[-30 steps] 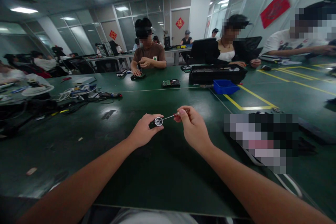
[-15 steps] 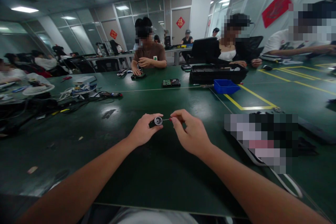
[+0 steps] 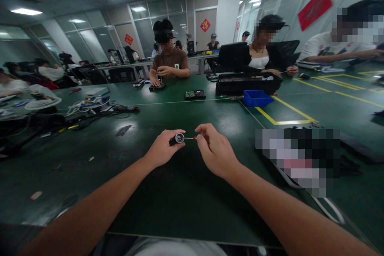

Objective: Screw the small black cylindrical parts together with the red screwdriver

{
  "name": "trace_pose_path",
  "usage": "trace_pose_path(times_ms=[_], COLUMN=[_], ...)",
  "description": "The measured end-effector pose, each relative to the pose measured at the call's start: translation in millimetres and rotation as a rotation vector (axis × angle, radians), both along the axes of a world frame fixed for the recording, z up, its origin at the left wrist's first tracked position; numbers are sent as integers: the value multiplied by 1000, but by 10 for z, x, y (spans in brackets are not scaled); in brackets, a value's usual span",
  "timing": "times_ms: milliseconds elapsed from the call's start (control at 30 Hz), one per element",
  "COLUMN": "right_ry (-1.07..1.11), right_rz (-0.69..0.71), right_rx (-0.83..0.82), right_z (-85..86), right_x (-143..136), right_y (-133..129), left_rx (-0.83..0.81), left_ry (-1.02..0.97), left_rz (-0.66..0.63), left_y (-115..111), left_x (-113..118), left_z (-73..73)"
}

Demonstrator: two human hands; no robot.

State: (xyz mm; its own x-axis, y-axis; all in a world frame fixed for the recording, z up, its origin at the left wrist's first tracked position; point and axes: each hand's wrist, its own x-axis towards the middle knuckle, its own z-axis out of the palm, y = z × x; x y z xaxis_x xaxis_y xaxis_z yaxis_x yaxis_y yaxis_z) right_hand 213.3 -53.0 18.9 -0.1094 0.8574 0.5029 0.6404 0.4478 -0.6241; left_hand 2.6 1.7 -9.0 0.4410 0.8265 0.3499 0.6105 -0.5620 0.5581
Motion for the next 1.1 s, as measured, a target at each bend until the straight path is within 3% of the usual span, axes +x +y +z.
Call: trace_pose_path(times_ms=[167, 367, 467, 500, 567, 767, 1100], right_ry=[97, 521, 844, 919, 996, 710, 402], right_rz=[4, 5, 45, 102, 125, -6, -24], right_rx=[-66, -148, -317, -424, -479, -142, -79], right_z=[-16, -86, -120, -127, -138, -150, -54], right_x=[-1, -9, 23, 34, 51, 62, 19], right_y=[-7, 120, 231, 258, 286, 223, 126], left_rx=[-14, -13, -1, 5, 6, 14, -1], left_ry=[22, 2, 3, 3, 6, -4, 11], left_rz=[-8, -7, -46, -52, -49, -24, -21], left_y=[-8, -25, -17, -12, -3, -6, -24], left_x=[6, 18, 15, 13, 10, 18, 35], left_z=[9, 33, 35, 33, 25, 7, 17])
